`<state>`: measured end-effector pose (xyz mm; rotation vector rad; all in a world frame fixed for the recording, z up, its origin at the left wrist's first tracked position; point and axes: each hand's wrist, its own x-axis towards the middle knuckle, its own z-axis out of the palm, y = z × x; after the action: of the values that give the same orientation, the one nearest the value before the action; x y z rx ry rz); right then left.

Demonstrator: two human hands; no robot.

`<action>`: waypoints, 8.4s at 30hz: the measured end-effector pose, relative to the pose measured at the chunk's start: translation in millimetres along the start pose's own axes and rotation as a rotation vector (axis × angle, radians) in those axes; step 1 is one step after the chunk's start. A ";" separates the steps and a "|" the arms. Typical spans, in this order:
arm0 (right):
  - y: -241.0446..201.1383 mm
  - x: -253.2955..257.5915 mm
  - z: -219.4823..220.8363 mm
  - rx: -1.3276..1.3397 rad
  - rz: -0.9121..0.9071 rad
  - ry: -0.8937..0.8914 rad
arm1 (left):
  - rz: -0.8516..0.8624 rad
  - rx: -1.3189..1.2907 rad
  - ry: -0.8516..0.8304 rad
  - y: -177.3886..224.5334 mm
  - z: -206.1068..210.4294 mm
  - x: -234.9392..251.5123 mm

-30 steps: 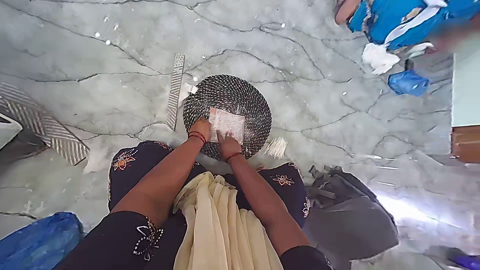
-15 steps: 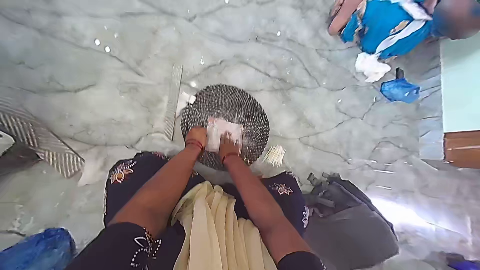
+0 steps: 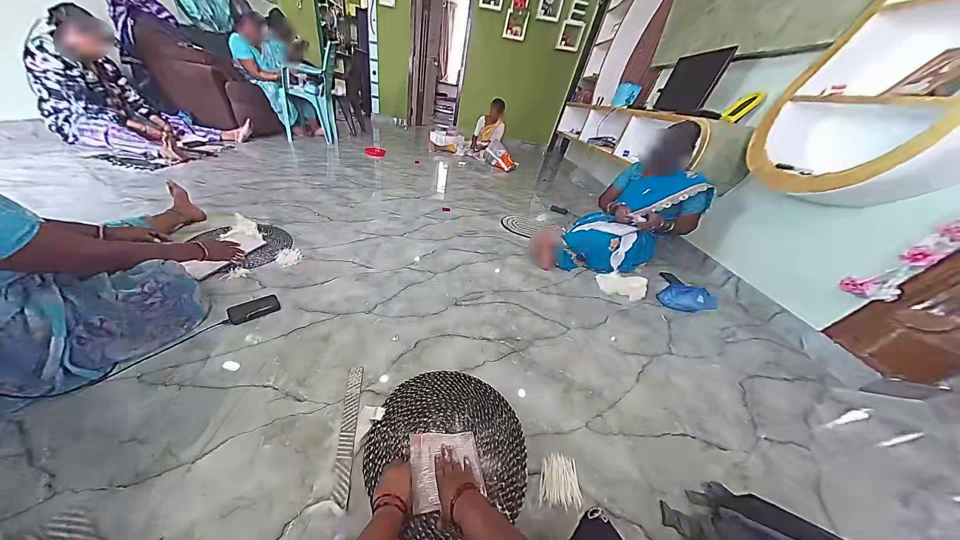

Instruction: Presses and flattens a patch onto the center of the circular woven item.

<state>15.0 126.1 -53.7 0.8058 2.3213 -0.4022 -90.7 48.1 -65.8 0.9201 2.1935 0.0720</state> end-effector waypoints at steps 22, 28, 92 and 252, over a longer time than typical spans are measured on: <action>-1.7 3.8 9.9 0.061 -0.035 -0.011 | -0.039 0.039 -0.014 -0.1 7.0 7.9; -2.4 4.3 26.3 0.075 -0.016 0.070 | -0.037 -0.017 -0.030 0.0 4.8 0.2; -15.6 -1.3 31.4 0.142 0.104 0.172 | -0.078 0.023 -0.024 7.6 4.2 -4.4; -15.6 -29.5 33.1 0.118 0.116 0.151 | -0.027 -0.084 -0.074 8.4 -2.0 -28.0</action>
<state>38.6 85.5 -57.8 1.0562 2.3919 -0.4442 -74.1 37.0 -44.4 0.8339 2.1174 0.1142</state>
